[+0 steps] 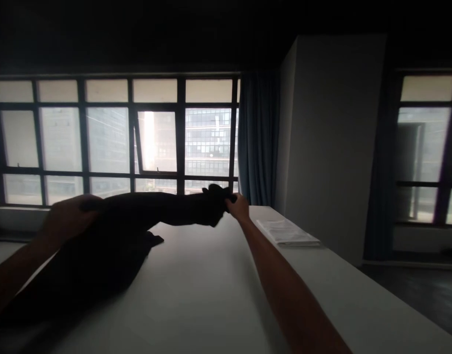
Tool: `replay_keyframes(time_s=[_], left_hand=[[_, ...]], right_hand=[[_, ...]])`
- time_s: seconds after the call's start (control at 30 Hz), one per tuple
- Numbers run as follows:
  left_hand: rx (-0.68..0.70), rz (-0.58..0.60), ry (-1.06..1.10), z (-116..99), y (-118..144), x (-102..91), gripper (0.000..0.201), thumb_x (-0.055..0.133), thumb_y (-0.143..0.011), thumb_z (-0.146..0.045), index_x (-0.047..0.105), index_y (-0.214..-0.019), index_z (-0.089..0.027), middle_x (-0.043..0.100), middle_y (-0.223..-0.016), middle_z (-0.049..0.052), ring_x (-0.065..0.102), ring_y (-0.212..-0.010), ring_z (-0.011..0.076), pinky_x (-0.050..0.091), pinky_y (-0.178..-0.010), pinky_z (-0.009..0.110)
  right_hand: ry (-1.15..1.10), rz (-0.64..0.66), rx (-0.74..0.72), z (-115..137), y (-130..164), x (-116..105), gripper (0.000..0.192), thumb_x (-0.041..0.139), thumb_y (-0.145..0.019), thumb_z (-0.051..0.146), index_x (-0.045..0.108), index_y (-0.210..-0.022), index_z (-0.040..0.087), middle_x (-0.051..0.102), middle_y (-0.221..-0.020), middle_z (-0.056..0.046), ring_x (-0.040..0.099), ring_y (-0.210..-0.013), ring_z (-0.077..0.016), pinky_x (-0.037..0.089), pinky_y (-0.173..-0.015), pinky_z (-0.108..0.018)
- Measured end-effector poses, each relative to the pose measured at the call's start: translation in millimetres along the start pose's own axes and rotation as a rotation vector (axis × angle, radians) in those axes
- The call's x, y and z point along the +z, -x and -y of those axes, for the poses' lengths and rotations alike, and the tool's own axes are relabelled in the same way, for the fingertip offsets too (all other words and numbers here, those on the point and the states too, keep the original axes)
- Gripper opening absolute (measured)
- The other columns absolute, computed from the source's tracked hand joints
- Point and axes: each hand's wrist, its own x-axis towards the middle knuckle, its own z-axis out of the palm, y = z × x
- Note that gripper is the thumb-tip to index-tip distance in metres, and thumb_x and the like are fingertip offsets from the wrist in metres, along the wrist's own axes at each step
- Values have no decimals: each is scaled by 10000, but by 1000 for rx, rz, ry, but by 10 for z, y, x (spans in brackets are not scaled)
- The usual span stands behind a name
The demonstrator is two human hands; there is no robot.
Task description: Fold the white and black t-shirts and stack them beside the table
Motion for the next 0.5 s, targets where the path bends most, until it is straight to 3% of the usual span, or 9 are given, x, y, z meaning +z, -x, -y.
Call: replay_keyframes(time_s=[0.07, 0.13, 0.2, 0.27, 0.3, 0.37, 0.5], left_hand=[[-38, -35, -217, 140, -42, -123, 394, 531, -755, -349, 670, -1085, -185, 735, -906, 62, 670, -840, 314, 512, -767, 423], [-42, 84, -354, 293, 19, -111, 397, 543, -750, -355, 678, -1091, -205, 743, -926, 71, 674, -839, 322, 509, -744, 417], [-43, 314, -401, 443, 158, 8, 380, 606, -699, -358, 705, -1039, -219, 748, -985, 79, 678, -876, 319, 509, -746, 395], [-59, 505, -462, 543, 327, 182, 342, 662, -642, -371, 733, -939, -217, 743, -1033, 102, 668, -942, 343, 509, -767, 409], [-50, 545, -506, 558, 407, 276, 327, 667, -637, -388, 738, -902, -210, 736, -1054, 120, 657, -977, 362, 505, -790, 433], [20, 516, -584, 505, 527, 468, 358, 620, -692, -448, 737, -909, -188, 714, -1090, 159, 628, -1035, 396, 483, -837, 495], [242, 401, -554, 152, 555, 898, 547, 530, -768, -498, 678, -1163, -150, 629, -1269, 198, 551, -1178, 411, 389, -967, 571]], right_hand=[[-17, 88, -35, 362, -153, 427, 586, 646, -797, 303, 522, -1338, 113, 642, -1238, -151, 615, -1099, -258, 488, -903, -339], [64, 269, -68, 547, -127, 804, 699, 643, -813, 352, 414, -1433, 123, 554, -1362, -175, 563, -1190, -279, 476, -930, -361], [175, 443, -94, 515, 24, 1071, 703, 628, -823, 388, 402, -1448, 157, 517, -1410, -155, 538, -1228, -272, 476, -930, -350], [273, 564, -87, 285, 213, 1182, 647, 633, -814, 410, 478, -1400, 185, 550, -1384, -122, 558, -1204, -258, 482, -915, -331], [317, 601, -68, 113, 295, 1174, 615, 643, -802, 417, 526, -1361, 189, 575, -1358, -113, 573, -1184, -256, 483, -911, -329], [403, 623, -5, -299, 406, 1043, 554, 668, -776, 409, 608, -1277, 178, 608, -1312, -121, 589, -1159, -270, 478, -922, -344], [610, 551, 128, -1180, 435, 505, 444, 650, -772, 332, 675, -1178, 153, 608, -1288, -158, 595, -1148, -290, 467, -931, -362]])
